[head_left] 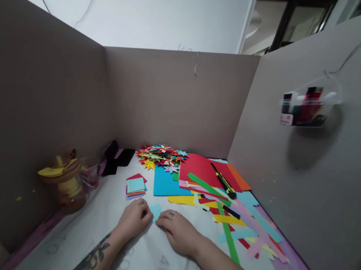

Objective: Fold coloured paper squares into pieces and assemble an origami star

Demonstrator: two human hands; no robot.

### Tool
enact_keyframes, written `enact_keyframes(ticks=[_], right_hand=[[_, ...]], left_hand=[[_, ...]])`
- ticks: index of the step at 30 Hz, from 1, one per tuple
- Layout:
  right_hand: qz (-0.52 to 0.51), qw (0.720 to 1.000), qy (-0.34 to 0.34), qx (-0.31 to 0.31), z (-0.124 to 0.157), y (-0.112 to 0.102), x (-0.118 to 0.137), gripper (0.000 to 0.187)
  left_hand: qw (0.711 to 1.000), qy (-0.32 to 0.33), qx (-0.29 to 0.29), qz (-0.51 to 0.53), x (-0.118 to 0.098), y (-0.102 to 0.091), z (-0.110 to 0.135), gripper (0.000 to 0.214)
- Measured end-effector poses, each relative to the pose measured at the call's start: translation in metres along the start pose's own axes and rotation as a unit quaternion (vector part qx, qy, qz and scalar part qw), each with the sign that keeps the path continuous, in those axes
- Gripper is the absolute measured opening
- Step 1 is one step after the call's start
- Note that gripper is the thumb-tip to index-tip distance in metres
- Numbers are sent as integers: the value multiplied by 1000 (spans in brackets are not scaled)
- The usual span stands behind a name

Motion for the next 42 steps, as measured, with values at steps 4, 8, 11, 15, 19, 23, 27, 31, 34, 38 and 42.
enact_keyframes(ticks=[4,8,11,15,19,23,27,31,34,38,42], right_hand=[[1,1000,2,2,1,2,-1,35],[9,1000,5,8,1,1,0,35],[19,1000,8,8,0,0,0,36],[37,999,8,9,-1,1,3,34],[66,997,30,14,-2,3,5,33],[73,997,25,13,-1,4,5,29],[46,999,8,3,4,4,1,26],[24,1000,-7,-8,7,1,0,25],[14,1000,-15,-10,8,0,1,26],[-5,1000,12,-8,7,0,-3,29],[15,1000,18,-1,5,2,-5,29]], left_hand=[[1000,-15,-1,-9,3,3,-2,16],[1000,-17,-1,-16,3,4,-3,16],[1000,-17,-4,-25,3,5,-3,13],[1000,-15,-6,-15,6,3,-2,9],[999,11,10,43,10,3,-2,10],[998,18,16,56,16,2,-1,17],[998,32,17,58,18,2,1,20],[999,23,13,41,15,2,4,19],[1000,8,17,12,8,2,5,21],[1000,-15,21,-10,3,3,4,19],[999,-25,22,-16,4,5,2,22]])
Point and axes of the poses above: each hand's wrist, its own z-axis away from the middle knuckle, its own y-axis out of the palm, x = y × z, the point moved 6 cm from there along -z, towards the middle knuckle, and after that the axes turned 11 degrees about z, right-handed, at the moved point
